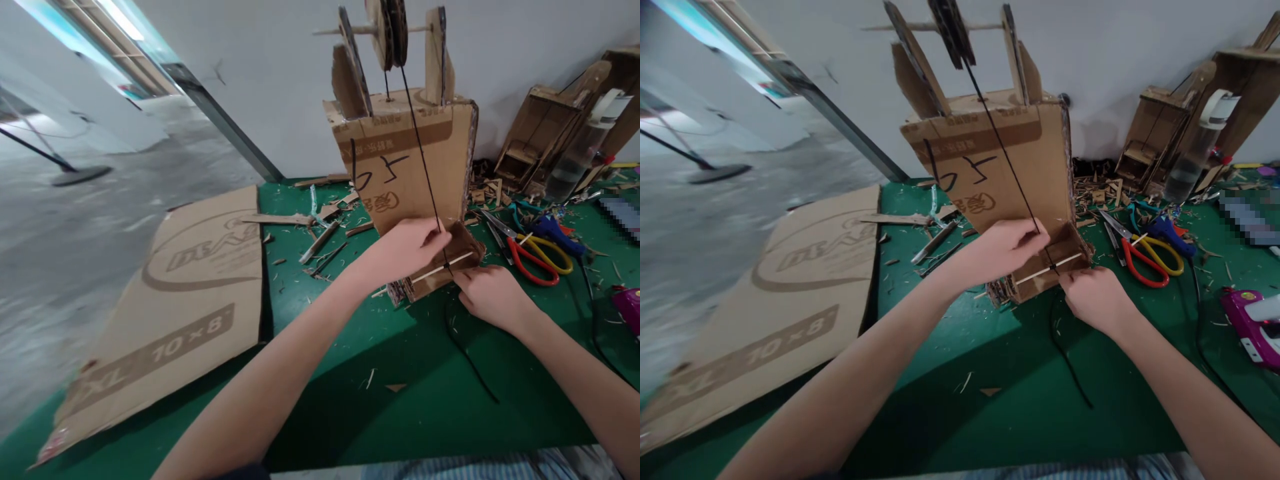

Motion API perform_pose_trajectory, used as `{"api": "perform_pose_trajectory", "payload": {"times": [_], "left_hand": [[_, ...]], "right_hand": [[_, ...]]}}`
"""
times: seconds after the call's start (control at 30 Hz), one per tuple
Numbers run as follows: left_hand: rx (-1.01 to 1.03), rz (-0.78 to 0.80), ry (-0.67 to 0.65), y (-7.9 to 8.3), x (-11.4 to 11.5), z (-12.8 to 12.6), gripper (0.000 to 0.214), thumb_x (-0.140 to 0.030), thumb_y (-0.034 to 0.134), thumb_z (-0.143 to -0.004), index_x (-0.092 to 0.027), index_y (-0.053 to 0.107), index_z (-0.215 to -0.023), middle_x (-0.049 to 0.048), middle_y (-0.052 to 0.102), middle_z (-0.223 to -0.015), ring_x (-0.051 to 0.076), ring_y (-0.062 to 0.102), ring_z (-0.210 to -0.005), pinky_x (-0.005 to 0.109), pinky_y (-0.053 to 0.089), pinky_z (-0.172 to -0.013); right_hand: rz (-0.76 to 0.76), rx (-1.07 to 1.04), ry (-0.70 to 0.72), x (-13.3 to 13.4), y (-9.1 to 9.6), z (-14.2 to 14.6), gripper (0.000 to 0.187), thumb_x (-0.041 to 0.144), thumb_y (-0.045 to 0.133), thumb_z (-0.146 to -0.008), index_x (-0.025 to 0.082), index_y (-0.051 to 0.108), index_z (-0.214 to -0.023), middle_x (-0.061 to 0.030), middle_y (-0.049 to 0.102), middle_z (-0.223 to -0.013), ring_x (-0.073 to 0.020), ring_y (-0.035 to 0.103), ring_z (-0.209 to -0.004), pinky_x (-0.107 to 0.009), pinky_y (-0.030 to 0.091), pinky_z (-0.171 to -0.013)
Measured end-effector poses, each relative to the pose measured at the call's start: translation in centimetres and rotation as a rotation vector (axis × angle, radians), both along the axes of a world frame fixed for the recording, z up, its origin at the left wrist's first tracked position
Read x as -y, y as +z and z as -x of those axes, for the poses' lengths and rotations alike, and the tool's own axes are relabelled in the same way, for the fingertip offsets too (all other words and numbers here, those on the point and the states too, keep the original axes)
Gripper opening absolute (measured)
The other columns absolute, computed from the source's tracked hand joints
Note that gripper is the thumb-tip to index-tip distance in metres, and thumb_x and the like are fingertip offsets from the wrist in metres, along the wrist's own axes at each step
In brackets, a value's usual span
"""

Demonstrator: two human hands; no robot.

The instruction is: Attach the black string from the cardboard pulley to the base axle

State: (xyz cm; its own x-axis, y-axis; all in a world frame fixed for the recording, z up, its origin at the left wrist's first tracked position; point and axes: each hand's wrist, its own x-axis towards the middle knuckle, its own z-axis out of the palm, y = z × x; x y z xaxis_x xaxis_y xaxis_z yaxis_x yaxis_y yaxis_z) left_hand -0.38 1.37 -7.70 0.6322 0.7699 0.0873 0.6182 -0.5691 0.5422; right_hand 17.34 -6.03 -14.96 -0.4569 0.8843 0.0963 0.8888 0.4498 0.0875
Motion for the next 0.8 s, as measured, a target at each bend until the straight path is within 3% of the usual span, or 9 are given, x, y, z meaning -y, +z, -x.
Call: {"api": "perform_pose_trajectory", "payload": {"times": [0.13, 0.37, 0.63, 0.8], "left_hand": [[-0.111, 0.071, -0.084, -0.9, 0.3, -0.5, 0.031, -0.044, 0.053, -0.085, -0.018, 0.061, -0.101, 0.0048, 0.068, -0.091, 0.018, 0.062, -0.08, 0.027, 0.044, -0.067], [-0.144, 0.081, -0.125, -2.5, 0.2, -1.0, 0.017, -0.028, 0.051, -0.085, -0.017, 0.065, -0.088, 0.0049, 0.068, -0.086, 0.016, 0.061, -0.073, 0.027, 0.043, -0.066], [-0.214, 0.031, -0.15, -2.5, 0.1, -1.0, 0.019, -0.025, 0.051, -0.083, -0.016, 0.066, -0.09, 0.007, 0.068, -0.085, 0.019, 0.06, -0.074, 0.028, 0.042, -0.062], [-0.23, 0.087, -0.251, -1.7, 0.0, -0.7, 0.02, -0.029, 0.052, -0.081, -0.017, 0.064, -0.09, 0.0052, 0.068, -0.082, 0.016, 0.059, -0.069, 0.026, 0.04, -0.058]], "right_hand": [[0.02, -0.008, -0.028, 0.0, 0.4, -0.4, 0.025, 0.016, 0.047, -0.085, 0.018, 0.063, -0.104, -0.0068, 0.071, -0.088, -0.0191, 0.065, -0.074, -0.029, 0.036, -0.059], [0.047, -0.003, -0.107, -0.1, 1.7, -2.1, 0.033, 0.013, 0.044, -0.082, 0.022, 0.061, -0.109, -0.0058, 0.071, -0.093, -0.0193, 0.065, -0.074, -0.028, 0.031, -0.053], [-0.107, -0.277, -0.232, 0.4, 1.2, -0.7, 0.025, 0.029, 0.042, -0.089, 0.022, 0.065, -0.099, -0.0008, 0.07, -0.073, -0.0177, 0.063, -0.062, -0.027, 0.026, -0.052], [-0.138, -0.323, -0.257, 0.4, 0.8, -0.1, 0.035, 0.042, 0.039, -0.093, 0.023, 0.067, -0.087, 0.0, 0.067, -0.061, -0.0167, 0.061, -0.056, -0.027, 0.023, -0.051]]}}
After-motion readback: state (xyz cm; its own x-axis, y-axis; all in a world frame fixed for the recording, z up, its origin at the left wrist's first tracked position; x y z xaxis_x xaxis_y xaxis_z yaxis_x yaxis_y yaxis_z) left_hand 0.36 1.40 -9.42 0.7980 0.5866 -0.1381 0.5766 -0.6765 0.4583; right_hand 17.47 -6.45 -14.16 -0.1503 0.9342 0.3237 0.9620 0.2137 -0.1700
